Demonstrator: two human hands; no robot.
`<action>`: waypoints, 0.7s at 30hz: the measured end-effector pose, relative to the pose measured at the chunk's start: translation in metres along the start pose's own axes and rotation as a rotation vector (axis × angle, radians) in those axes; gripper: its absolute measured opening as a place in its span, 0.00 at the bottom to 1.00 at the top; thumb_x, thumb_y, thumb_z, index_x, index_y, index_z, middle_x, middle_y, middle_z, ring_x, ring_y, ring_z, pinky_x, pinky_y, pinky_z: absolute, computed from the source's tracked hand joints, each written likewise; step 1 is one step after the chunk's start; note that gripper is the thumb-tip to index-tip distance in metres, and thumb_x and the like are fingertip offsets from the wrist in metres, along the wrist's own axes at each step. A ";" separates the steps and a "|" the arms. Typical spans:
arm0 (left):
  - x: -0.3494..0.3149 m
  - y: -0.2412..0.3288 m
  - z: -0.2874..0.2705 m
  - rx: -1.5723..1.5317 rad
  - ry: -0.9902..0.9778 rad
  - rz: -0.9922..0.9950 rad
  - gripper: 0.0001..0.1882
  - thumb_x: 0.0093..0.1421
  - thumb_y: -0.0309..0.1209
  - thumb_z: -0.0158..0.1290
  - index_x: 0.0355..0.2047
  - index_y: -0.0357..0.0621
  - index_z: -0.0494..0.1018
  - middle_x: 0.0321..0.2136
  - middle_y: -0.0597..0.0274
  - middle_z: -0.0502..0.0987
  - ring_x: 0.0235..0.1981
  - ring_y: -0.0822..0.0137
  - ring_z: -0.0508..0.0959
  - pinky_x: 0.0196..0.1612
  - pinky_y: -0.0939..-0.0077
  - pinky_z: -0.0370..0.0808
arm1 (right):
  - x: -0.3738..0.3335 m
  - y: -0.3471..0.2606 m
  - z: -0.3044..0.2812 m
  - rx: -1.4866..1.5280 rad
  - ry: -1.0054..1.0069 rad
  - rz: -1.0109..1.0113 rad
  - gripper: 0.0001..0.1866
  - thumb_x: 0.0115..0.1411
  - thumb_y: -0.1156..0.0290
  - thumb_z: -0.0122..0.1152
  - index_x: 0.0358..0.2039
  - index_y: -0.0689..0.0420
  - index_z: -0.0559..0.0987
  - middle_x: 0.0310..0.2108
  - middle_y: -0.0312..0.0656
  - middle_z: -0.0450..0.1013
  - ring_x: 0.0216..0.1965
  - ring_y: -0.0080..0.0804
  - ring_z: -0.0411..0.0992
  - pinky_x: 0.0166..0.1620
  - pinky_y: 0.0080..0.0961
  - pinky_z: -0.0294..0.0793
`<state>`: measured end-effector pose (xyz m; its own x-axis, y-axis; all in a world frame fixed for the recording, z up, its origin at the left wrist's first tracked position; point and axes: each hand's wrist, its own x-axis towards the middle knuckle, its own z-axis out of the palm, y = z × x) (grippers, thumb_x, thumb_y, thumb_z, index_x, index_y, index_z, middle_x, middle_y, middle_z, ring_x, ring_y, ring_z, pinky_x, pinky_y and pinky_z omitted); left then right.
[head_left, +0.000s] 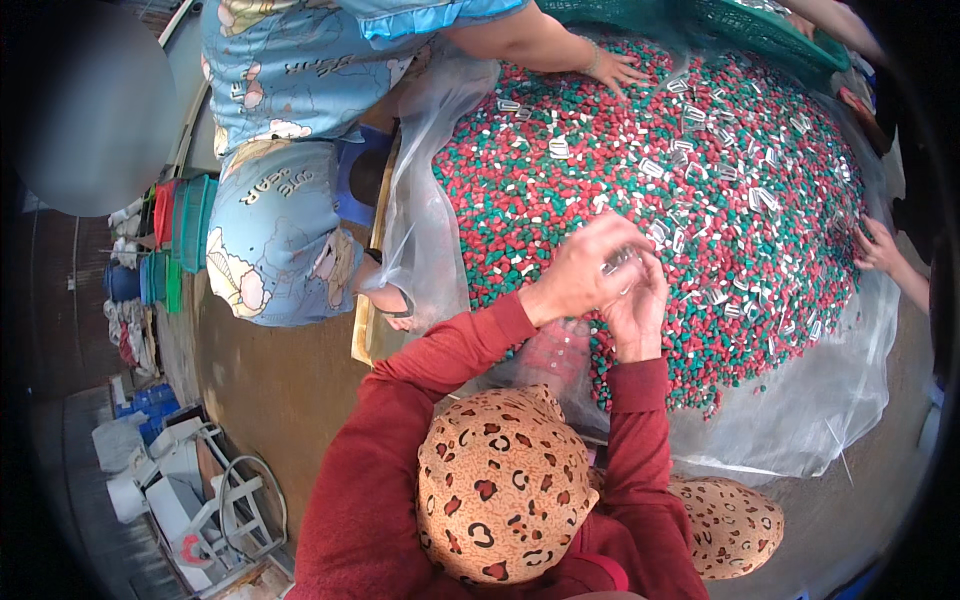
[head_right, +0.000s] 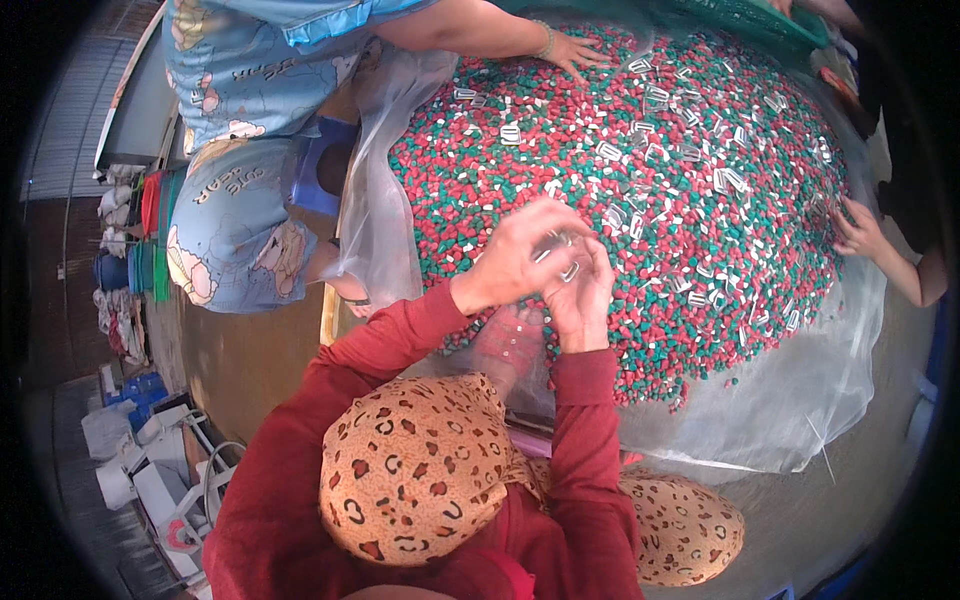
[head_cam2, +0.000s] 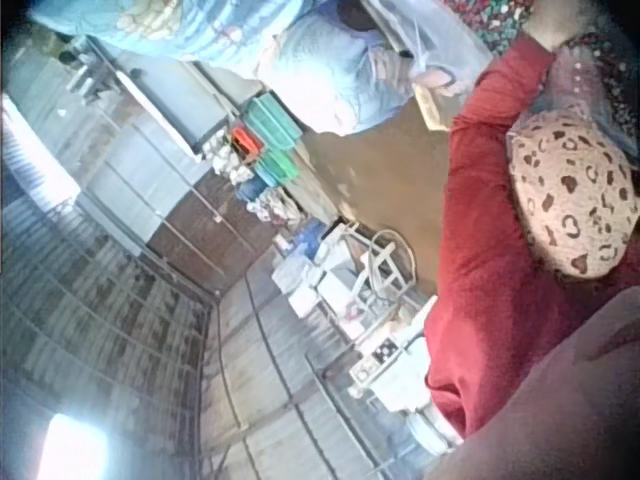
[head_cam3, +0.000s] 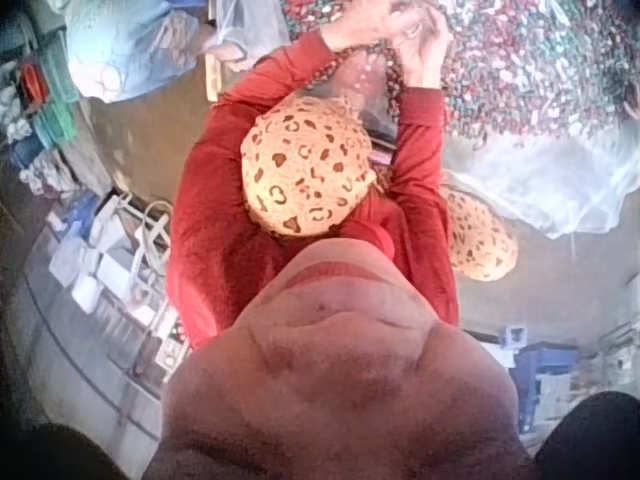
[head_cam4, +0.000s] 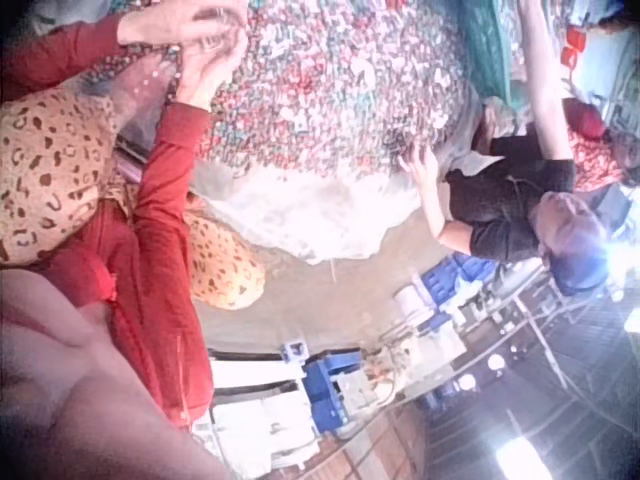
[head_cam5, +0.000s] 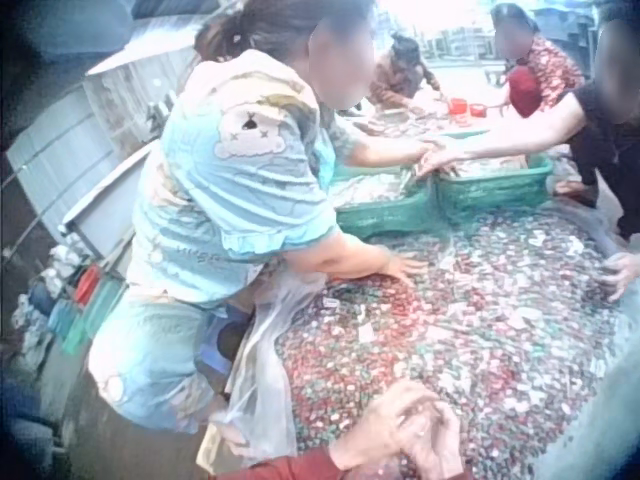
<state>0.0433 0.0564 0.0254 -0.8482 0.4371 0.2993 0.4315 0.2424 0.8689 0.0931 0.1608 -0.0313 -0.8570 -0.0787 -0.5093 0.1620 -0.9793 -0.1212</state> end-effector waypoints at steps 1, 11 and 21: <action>0.001 0.004 0.002 0.040 -0.004 0.132 0.09 0.51 0.27 0.51 0.33 0.38 0.73 0.33 0.53 0.74 0.36 0.57 0.75 0.40 0.68 0.72 | 0.007 0.001 -0.003 0.050 -0.025 0.030 0.15 0.60 0.64 0.49 0.42 0.59 0.71 0.39 0.45 0.71 0.41 0.36 0.72 0.40 0.37 0.78; 0.103 -0.228 -0.113 0.961 0.010 -0.383 0.20 0.55 0.24 0.39 0.49 0.34 0.66 0.45 0.40 0.71 0.48 0.49 0.71 0.54 0.61 0.63 | 0.016 -0.012 -0.007 0.242 -0.095 0.177 0.17 0.62 0.64 0.48 0.50 0.51 0.67 0.34 0.46 0.71 0.30 0.38 0.70 0.34 0.31 0.74; 0.081 -0.218 -0.114 0.861 0.071 -0.183 0.19 0.61 0.33 0.44 0.51 0.39 0.65 0.51 0.44 0.66 0.53 0.53 0.65 0.53 0.63 0.62 | 0.002 -0.019 -0.004 0.216 -0.179 0.103 0.18 0.63 0.56 0.46 0.47 0.55 0.68 0.37 0.49 0.71 0.33 0.44 0.71 0.25 0.28 0.74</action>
<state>-0.1548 -0.0598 -0.0947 -0.9315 0.2795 0.2327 0.3441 0.8845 0.3151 0.0897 0.1803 -0.0331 -0.9170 -0.1925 -0.3493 0.1611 -0.9800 0.1172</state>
